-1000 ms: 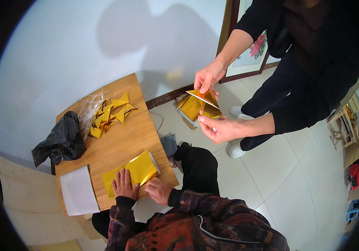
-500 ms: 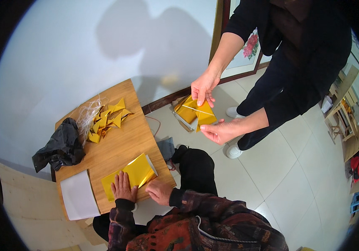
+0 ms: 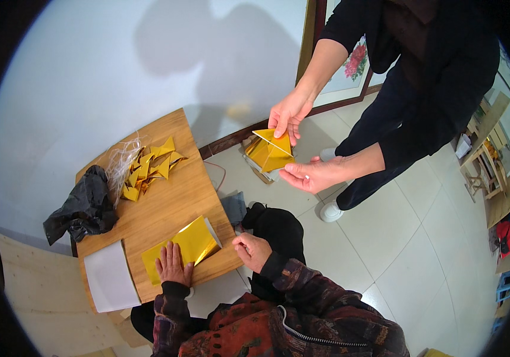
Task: The person sits on the floor and folds gold-colored paper sheets into triangular shapes by hand. They repeatedly fold, crease, and place the finished pieces on a wooden table. Another person briefly enters the frame to fold a sheet as well.
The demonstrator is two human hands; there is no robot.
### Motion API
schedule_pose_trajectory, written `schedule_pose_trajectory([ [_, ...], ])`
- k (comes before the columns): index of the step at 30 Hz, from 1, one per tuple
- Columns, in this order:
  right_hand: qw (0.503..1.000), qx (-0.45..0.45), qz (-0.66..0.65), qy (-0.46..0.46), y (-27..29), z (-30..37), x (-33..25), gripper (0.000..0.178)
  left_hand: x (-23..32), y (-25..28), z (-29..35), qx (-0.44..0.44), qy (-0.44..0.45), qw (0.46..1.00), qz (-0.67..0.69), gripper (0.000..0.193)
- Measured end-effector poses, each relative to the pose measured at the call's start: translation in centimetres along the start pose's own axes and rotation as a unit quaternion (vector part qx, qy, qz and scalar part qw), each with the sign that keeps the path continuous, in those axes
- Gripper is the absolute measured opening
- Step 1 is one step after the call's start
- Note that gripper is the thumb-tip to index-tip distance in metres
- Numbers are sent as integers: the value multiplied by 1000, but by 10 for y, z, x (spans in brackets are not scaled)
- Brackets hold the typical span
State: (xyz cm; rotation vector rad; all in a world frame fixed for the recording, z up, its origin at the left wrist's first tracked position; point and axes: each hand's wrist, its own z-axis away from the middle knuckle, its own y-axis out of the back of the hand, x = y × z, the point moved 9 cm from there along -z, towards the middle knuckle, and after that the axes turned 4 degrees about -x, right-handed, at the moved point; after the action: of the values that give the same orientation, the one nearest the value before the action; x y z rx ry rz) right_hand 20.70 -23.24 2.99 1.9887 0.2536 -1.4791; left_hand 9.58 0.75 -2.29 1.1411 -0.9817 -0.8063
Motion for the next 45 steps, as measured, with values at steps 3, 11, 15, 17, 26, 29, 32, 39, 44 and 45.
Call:
schedule_pose_trajectory([
  [3, 1000, -8, 2, -1, -7, 1, 2, 10, 0, 0, 0, -1, -1, 1000, 1, 80],
  [11, 999, -31, 3, -12, -26, 6, 8, 9, 2, 2, 1, 11, -11, 1000, -2, 80],
  [15, 999, -31, 33, 21, -30, 8, 3, 10, 0, -1, 0, 8, -9, 1000, -6, 81],
  [17, 999, -32, 27, 22, -31, 8, 3, 10, 0, -1, 0, 10, -13, 1000, -6, 81],
  [26, 992, -9, 107, 71, -34, 7, -4, 8, -1, -1, 0, -1, -6, 1000, -6, 81],
  [29, 988, -4, 119, 97, -34, 7, -8, 8, 0, 0, 0, 1, -9, 1000, -8, 80],
  [32, 986, 3, 127, 108, -35, 7, -10, 8, 0, 0, 0, -4, -6, 1000, -7, 80],
  [39, 984, 5, 138, 109, -37, 6, -9, 7, 1, 1, -1, -10, 0, 1000, -9, 80],
  [44, 984, 5, 140, 106, -37, 6, -9, 8, 2, 2, -1, -9, -3, 1000, -8, 80],
  [45, 985, 5, 140, 105, -37, 5, -9, 8, 1, 1, -1, -13, 0, 1000, -5, 80],
])
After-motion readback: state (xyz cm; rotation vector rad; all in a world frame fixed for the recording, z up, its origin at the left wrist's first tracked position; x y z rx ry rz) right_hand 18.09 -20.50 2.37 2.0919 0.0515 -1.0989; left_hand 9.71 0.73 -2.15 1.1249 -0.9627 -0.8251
